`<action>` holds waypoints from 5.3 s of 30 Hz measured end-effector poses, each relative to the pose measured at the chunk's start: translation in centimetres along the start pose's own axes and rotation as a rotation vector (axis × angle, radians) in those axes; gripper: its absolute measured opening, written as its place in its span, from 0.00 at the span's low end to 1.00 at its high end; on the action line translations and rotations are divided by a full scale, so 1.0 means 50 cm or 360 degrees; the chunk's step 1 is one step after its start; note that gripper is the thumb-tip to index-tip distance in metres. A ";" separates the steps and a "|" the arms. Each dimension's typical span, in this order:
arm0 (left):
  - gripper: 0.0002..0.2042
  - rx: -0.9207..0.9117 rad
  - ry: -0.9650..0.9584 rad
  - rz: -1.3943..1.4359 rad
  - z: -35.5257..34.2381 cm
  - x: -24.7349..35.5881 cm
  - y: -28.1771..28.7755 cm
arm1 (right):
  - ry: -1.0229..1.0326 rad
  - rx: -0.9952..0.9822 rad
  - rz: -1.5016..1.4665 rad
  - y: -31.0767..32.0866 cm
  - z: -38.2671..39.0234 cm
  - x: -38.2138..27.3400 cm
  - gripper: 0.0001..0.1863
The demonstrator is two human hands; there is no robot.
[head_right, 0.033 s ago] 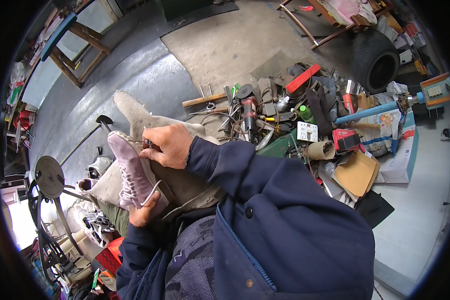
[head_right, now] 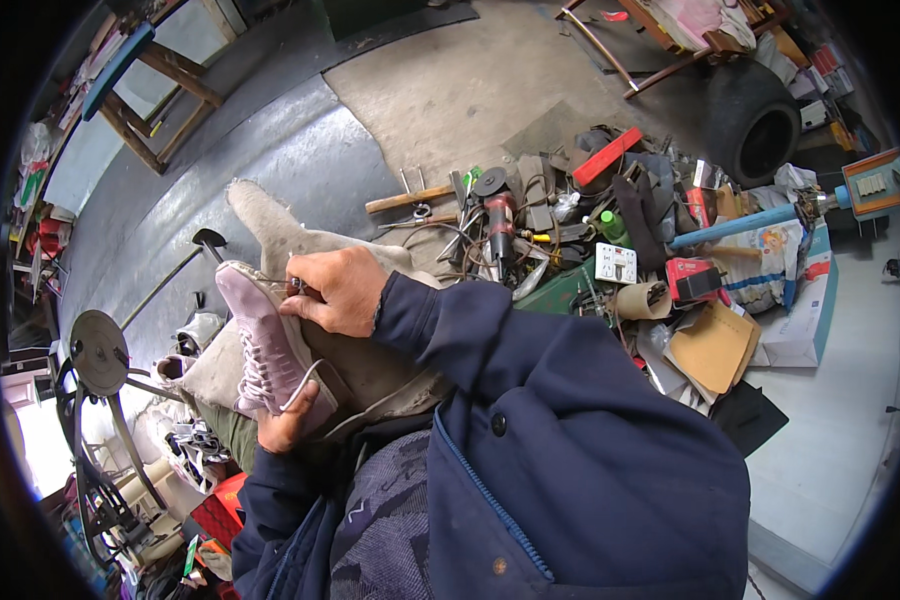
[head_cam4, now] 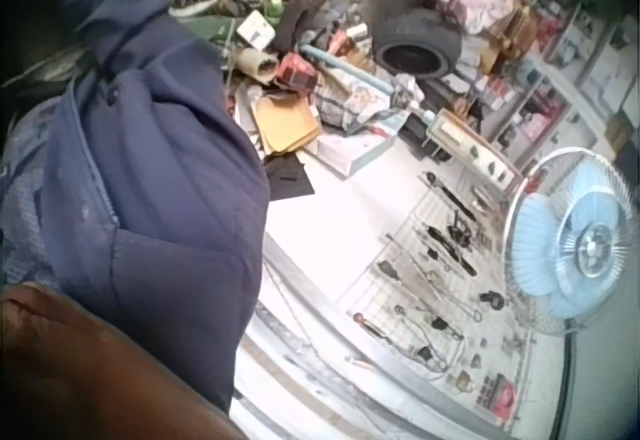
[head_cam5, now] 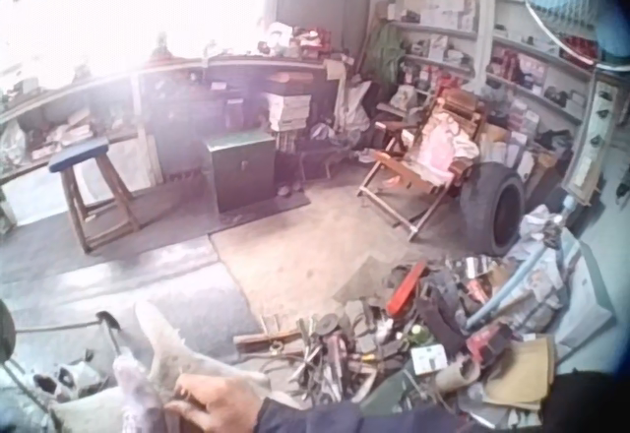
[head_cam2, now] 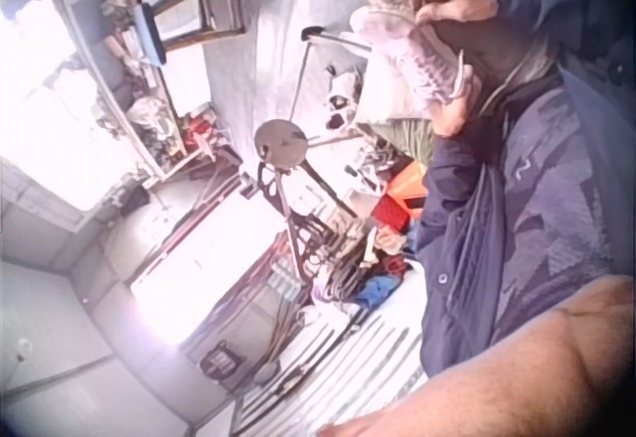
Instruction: The person sits on the floor and hand-sews the sole of a pink sneaker using a needle and thread. They repeatedly push the needle through the shoe's edge and pull the thread tight to attach the sole to the upper.
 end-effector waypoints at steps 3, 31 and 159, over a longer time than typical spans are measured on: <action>0.12 0.0169 -0.0133 0.0176 -0.002 -0.006 0.013 | 0.0034 0.0098 -0.0084 0.004 0.001 0.012 0.11; 0.27 -0.0091 0.0505 0.0885 0.005 -0.039 0.021 | -0.0163 -0.0303 -0.0261 0.014 0.039 -0.054 0.26; 0.23 -0.0078 -0.0490 -0.0127 -0.141 -0.171 -0.108 | -0.0662 -0.0970 -0.0511 0.020 -0.060 0.080 0.13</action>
Point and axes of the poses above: each hand's wrist, its own z-axis away from the middle knuckle, its own y-axis out of the back of the hand, x = y × z, the point moved 4 cm from there along -z, towards the middle knuckle, and after that the axes turned 9 degrees about x, right-handed, at the moved point
